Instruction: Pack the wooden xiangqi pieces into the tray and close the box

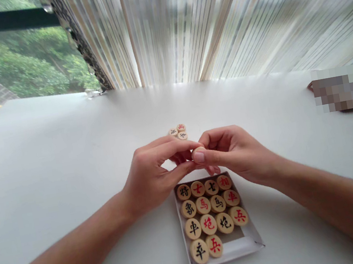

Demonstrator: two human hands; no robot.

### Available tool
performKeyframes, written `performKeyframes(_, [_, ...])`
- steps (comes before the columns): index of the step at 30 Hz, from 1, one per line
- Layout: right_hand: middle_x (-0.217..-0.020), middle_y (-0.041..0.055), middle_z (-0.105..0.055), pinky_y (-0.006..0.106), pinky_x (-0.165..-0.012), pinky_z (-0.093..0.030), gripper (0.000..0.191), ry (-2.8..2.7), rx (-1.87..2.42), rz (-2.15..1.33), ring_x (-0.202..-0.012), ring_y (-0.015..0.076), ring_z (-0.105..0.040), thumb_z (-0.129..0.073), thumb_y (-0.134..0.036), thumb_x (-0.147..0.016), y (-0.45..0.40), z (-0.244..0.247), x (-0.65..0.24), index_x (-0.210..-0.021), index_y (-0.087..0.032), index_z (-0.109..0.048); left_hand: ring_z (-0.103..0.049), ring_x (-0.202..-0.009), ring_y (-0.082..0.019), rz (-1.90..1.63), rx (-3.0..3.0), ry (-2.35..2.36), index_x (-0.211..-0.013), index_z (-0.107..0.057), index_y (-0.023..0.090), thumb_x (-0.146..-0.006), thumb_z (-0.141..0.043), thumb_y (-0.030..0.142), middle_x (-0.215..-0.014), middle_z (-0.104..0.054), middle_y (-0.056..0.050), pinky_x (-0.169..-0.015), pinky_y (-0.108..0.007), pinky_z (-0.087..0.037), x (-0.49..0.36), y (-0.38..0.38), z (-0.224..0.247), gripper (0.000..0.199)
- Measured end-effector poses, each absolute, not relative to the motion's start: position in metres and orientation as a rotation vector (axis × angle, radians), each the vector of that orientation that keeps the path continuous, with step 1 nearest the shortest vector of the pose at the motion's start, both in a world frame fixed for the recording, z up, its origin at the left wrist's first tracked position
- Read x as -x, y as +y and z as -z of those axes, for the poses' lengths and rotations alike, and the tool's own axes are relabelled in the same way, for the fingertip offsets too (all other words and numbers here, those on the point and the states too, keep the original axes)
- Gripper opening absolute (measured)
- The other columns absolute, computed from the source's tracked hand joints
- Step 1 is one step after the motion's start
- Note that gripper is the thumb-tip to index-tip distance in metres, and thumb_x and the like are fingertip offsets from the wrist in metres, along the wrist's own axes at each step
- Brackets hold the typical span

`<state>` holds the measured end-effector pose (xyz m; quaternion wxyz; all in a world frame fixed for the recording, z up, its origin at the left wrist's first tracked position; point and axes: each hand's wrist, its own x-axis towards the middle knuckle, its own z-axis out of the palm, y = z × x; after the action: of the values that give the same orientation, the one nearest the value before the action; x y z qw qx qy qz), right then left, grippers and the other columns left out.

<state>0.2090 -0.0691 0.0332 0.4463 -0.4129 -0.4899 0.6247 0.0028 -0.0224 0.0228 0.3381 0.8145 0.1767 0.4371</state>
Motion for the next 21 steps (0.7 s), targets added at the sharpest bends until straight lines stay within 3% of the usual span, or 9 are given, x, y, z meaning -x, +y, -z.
performKeyframes(9, [-0.061,-0.0013,-0.067,0.019,-0.054,-0.048,0.029,-1.232,0.983,-1.563,-0.056,0.0084,-0.059,-0.099,-0.032,-0.076,-0.070,-0.038,-0.210,-0.075,-0.014,-0.076,-0.074,-0.076,-0.011,-1.162,-2.093,0.449,-0.109,-0.081,0.017,-0.091,-0.083,0.013,-0.090,-0.077,-0.002,-0.073,-0.020,-0.063,-0.004,-0.023,-0.023,0.019])
performKeyframes(21, [-0.069,0.0018,-0.073,0.021,-0.059,-0.050,0.022,-1.292,0.835,-1.618,-0.060,0.0084,-0.062,-0.087,-0.035,-0.092,-0.066,-0.030,-0.220,-0.084,-0.015,-0.080,-0.078,-0.080,-0.019,-1.105,-1.875,0.445,-0.114,-0.080,0.015,-0.092,-0.083,0.020,-0.096,-0.075,-0.008,-0.075,-0.031,-0.068,-0.003,-0.024,-0.019,0.023])
